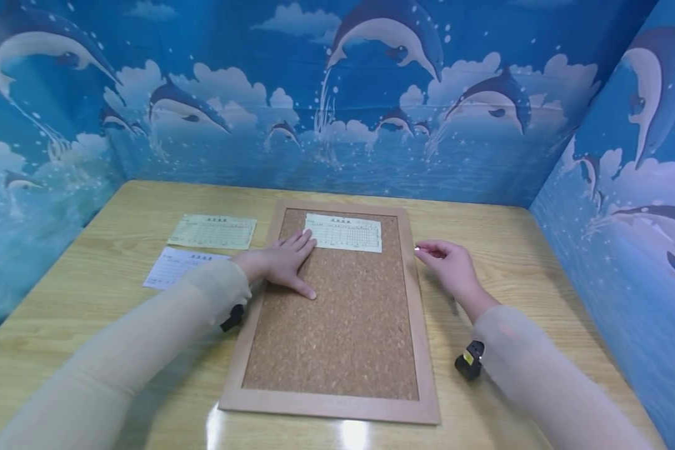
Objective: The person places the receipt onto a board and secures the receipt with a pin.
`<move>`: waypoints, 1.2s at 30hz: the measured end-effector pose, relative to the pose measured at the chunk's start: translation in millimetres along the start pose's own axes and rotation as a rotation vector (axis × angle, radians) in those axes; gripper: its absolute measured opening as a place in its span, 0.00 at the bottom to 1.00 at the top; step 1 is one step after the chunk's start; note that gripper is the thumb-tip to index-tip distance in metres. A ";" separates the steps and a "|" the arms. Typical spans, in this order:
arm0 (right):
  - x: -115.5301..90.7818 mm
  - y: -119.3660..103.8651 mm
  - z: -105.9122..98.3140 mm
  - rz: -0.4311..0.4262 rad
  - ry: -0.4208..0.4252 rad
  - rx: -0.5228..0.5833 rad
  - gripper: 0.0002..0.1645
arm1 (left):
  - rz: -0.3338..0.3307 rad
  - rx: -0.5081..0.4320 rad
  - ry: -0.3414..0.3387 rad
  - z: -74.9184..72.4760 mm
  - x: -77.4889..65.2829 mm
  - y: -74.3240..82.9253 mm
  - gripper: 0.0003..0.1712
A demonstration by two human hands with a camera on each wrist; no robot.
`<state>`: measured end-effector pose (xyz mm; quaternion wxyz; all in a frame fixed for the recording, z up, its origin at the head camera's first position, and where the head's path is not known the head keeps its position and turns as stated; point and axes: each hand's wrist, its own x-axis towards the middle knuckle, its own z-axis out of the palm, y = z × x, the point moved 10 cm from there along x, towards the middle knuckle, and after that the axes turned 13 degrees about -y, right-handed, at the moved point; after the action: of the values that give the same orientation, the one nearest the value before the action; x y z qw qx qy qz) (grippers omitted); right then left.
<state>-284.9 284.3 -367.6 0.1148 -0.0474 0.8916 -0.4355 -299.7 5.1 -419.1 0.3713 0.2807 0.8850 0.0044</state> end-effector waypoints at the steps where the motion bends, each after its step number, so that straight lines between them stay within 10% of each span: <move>1: 1.9 -2.0 1.6 0.000 -0.002 0.005 0.29 | 0.000 0.001 0.001 -0.1 0.2 0.0 0.72; 36: 48.8 -30.3 40.6 0.019 -0.106 0.084 0.21 | 0.003 0.000 -0.003 -0.1 -1.2 1.2 0.72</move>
<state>-322.7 225.6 -375.8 0.1680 -0.0571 0.8656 -0.4682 -298.5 5.5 -417.9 0.3729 0.2818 0.8840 0.0046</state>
